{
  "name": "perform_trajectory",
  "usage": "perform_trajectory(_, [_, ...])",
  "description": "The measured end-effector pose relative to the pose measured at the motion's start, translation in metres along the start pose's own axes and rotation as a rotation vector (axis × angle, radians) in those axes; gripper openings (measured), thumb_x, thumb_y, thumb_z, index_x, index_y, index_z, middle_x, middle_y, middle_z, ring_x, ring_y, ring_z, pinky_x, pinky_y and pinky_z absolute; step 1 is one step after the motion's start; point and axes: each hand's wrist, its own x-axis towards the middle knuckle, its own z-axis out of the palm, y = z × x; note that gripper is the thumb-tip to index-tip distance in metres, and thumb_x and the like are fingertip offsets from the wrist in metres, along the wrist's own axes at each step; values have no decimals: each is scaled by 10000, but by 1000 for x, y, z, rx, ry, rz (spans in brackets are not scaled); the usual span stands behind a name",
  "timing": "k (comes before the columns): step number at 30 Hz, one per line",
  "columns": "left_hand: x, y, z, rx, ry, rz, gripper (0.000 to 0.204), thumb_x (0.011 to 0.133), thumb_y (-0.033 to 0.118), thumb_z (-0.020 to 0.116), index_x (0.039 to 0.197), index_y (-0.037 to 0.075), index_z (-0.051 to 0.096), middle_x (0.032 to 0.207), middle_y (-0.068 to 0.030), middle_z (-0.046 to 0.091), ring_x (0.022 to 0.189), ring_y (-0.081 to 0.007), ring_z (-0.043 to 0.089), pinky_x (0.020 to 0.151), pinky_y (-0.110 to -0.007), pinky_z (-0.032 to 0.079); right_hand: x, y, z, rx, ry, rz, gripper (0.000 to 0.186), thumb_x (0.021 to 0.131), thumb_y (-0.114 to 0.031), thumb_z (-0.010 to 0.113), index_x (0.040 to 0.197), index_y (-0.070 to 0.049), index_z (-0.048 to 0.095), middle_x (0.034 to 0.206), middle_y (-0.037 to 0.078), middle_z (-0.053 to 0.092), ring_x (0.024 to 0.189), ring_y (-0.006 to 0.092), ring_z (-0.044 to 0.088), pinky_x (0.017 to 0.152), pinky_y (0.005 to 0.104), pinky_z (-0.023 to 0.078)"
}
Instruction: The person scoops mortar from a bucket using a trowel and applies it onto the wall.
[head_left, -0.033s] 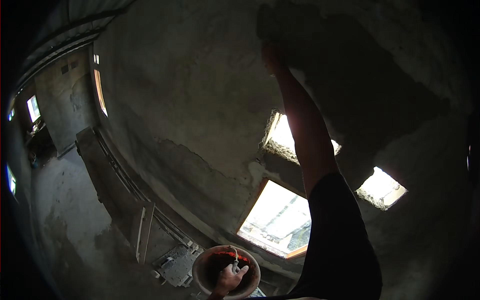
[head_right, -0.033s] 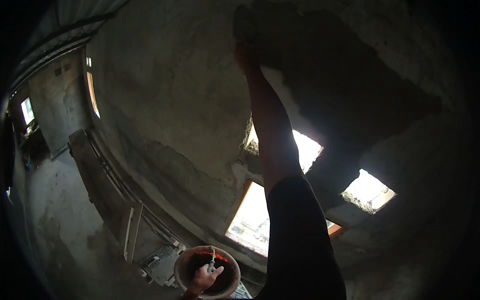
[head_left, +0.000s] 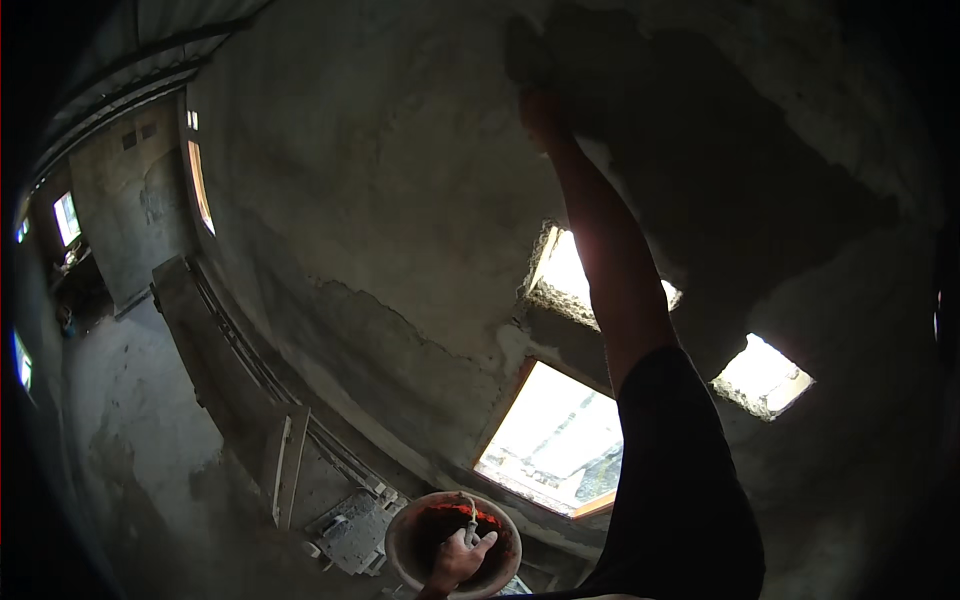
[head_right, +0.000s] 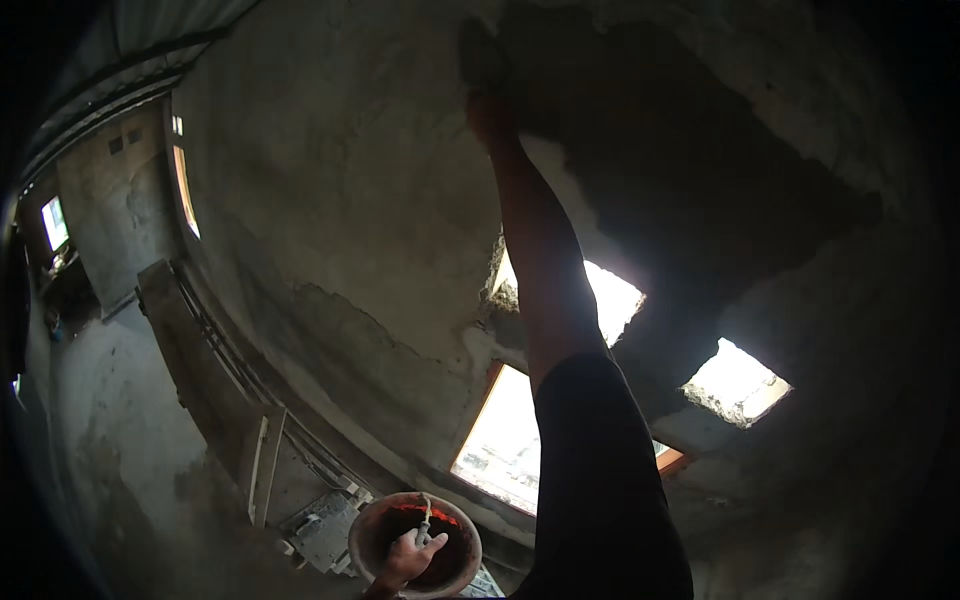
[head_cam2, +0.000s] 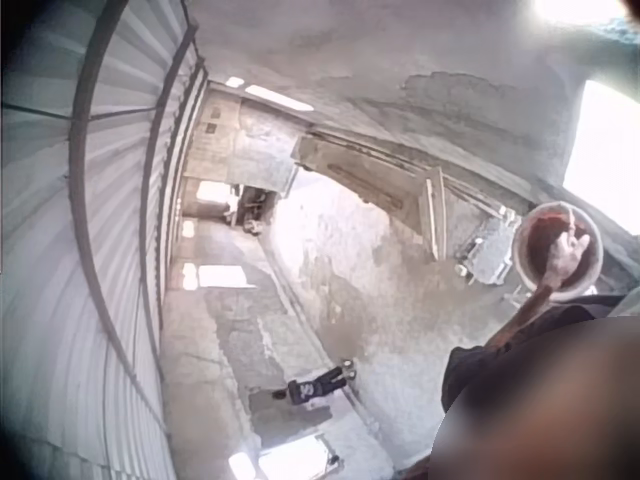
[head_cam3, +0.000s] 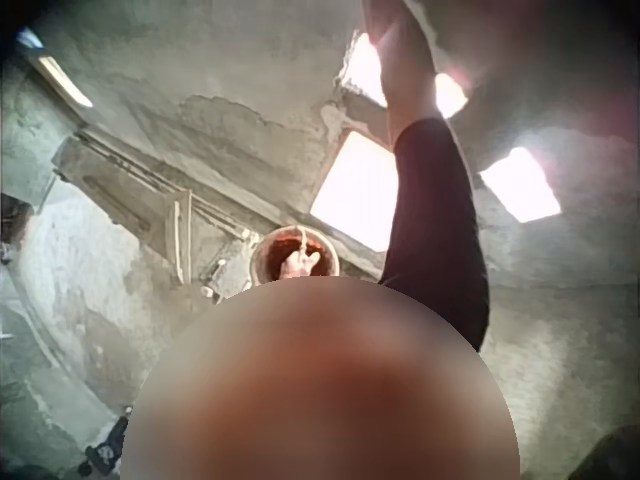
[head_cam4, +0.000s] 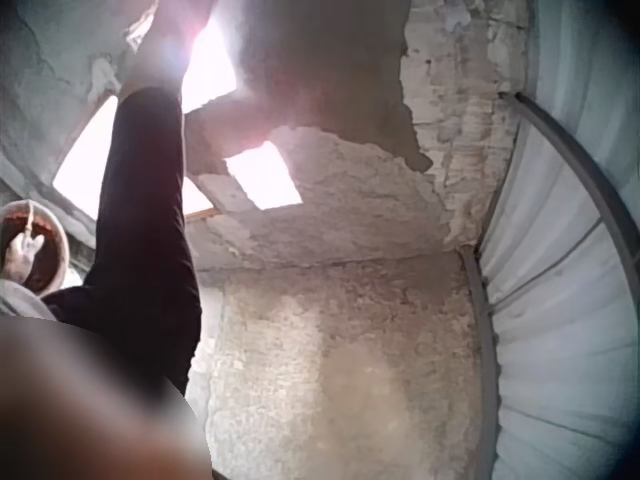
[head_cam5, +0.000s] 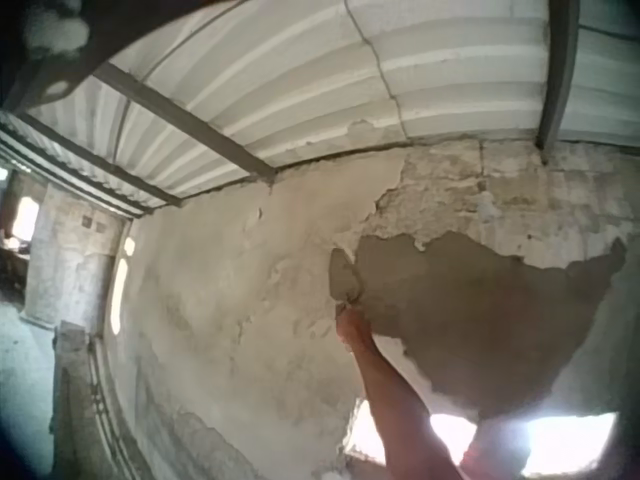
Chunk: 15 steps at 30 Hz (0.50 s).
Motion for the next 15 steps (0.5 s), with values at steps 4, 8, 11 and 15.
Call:
perform_trajectory(4, [1, 10, 10, 21, -70, 87, 504, 766, 510, 645, 777, 10, 580, 785, -175, 642, 785, -314, 637, 745, -382, 483, 36, 77, -15, -499, 30, -277, 474, 930, -395, 348, 1017, -21, 625, 935, 204, 645, 883, 350, 630, 748, 472, 492])
perform_trajectory(8, [9, -5, 26, 14, 15, 105, 487, 823, 490, 581, 817, 3, 596, 784, -226, 633, 800, -380, 630, 731, -424, 489, -22, 53, -19, -632, 63, -327, 544, 904, -498, 364, 984, -43, 651, 964, 205, 642, 888, 358, 630, 728, 445, 513])
perform_trajectory(11, [20, -16, 50, 107, 79, 198, 440, 873, 442, 504, 851, 16, 612, 793, -270, 616, 807, -430, 609, 715, -472, 490, -42, 71, -70, -558, 284, -133, 586, 909, -527, 379, 881, -16, 664, 869, 220, 646, 820, 400, 625, 724, 478, 494])
perform_trajectory(15, [23, -24, 55, 273, 80, 154, 449, 884, 435, 472, 857, 13, 625, 807, -272, 614, 829, -447, 596, 694, -498, 482, -60, 142, -180, -265, 815, -581, 539, 923, -492, 400, 954, -7, 633, 785, 210, 652, 773, 410, 627, 678, 444, 506])
